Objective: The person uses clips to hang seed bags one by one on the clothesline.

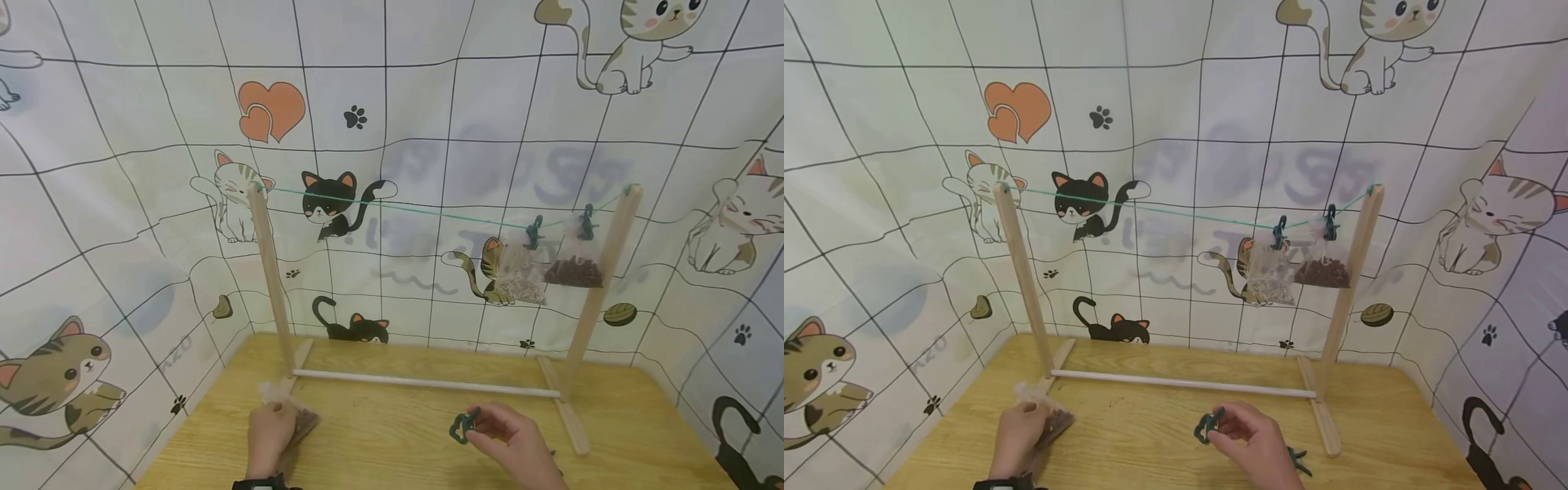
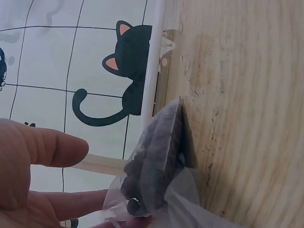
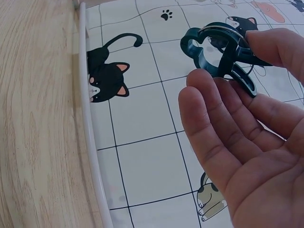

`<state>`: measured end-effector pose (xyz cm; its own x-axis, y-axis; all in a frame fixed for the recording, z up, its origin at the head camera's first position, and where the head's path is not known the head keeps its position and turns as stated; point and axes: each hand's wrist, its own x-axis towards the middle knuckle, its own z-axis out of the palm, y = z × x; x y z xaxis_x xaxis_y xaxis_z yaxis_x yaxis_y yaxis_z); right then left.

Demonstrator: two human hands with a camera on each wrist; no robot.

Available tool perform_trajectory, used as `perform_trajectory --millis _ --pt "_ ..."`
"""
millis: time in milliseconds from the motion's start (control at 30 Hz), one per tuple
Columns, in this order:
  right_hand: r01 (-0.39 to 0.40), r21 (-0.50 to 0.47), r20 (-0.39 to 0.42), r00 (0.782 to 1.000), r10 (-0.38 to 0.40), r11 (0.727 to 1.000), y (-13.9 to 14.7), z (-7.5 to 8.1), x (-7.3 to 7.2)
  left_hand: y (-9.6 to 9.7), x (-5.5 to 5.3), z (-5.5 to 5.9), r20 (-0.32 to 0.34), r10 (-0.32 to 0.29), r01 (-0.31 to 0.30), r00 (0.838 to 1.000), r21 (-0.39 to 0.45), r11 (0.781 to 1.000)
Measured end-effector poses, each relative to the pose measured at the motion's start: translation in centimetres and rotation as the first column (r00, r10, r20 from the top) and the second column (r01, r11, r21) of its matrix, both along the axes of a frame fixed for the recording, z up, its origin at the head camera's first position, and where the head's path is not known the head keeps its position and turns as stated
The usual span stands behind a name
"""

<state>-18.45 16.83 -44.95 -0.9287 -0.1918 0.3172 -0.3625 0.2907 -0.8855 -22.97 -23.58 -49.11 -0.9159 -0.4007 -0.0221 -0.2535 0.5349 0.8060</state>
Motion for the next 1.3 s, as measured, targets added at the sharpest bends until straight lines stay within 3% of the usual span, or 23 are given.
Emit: perform_trajectory --millis 67,267,367,467,633,767,967,1000,1067,1167,1300 --pt "-0.002 0.002 -0.009 1.000 0.002 1.000 0.1 0.0 0.0 0.2 0.0 0.2 -0.024 0.007 -0.006 1.000 0.032 0.999" --pt "-0.018 0.006 -0.040 0.999 0.018 1.000 0.2 0.0 -0.1 0.8 -0.1 0.6 -0.108 0.055 -0.053 0.993 0.022 0.998" --pt "-0.018 0.004 -0.023 1.000 0.018 1.000 0.2 0.1 -0.1 1.3 -0.2 0.7 -0.200 0.085 -0.084 0.976 0.015 0.996" --pt "-0.017 -0.002 0.009 1.000 0.017 1.000 0.3 0.2 -0.1 2.0 -0.2 0.8 -0.287 0.066 -0.074 0.956 -0.017 0.997" --pt "-0.028 -0.007 0.074 0.997 0.029 1.000 0.5 0.3 0.0 3.7 0.0 1.3 -0.339 -0.033 0.018 0.940 -0.048 0.999" --pt "-0.007 -0.006 0.076 0.997 0.007 1.000 0.6 0.4 0.1 5.3 0.4 2.0 -0.367 -0.104 0.096 0.924 -0.041 0.995" --pt "0.060 0.036 -0.085 0.995 -0.057 0.998 0.7 0.8 0.0 7.9 1.5 4.0 -0.423 -0.209 0.200 0.881 -0.067 0.978" --pt "0.077 0.044 -0.106 0.992 -0.072 0.996 0.8 1.1 -0.1 8.3 1.7 4.4 -0.419 -0.222 0.221 0.881 -0.052 0.974" --pt "0.094 0.057 -0.149 0.985 -0.085 0.994 1.0 1.9 -0.5 9.2 2.0 5.4 -0.432 -0.257 0.276 0.865 -0.019 0.961" --pt "0.113 0.099 -0.193 0.977 -0.092 0.989 1.4 4.0 -0.9 10.5 2.0 7.3 -0.466 -0.328 0.370 0.822 -0.003 0.929" --pt "0.120 0.168 -0.258 0.963 -0.074 0.979 2.2 7.8 -1.4 12.3 1.3 10.1 -0.528 -0.421 0.477 0.738 -0.034 0.878"
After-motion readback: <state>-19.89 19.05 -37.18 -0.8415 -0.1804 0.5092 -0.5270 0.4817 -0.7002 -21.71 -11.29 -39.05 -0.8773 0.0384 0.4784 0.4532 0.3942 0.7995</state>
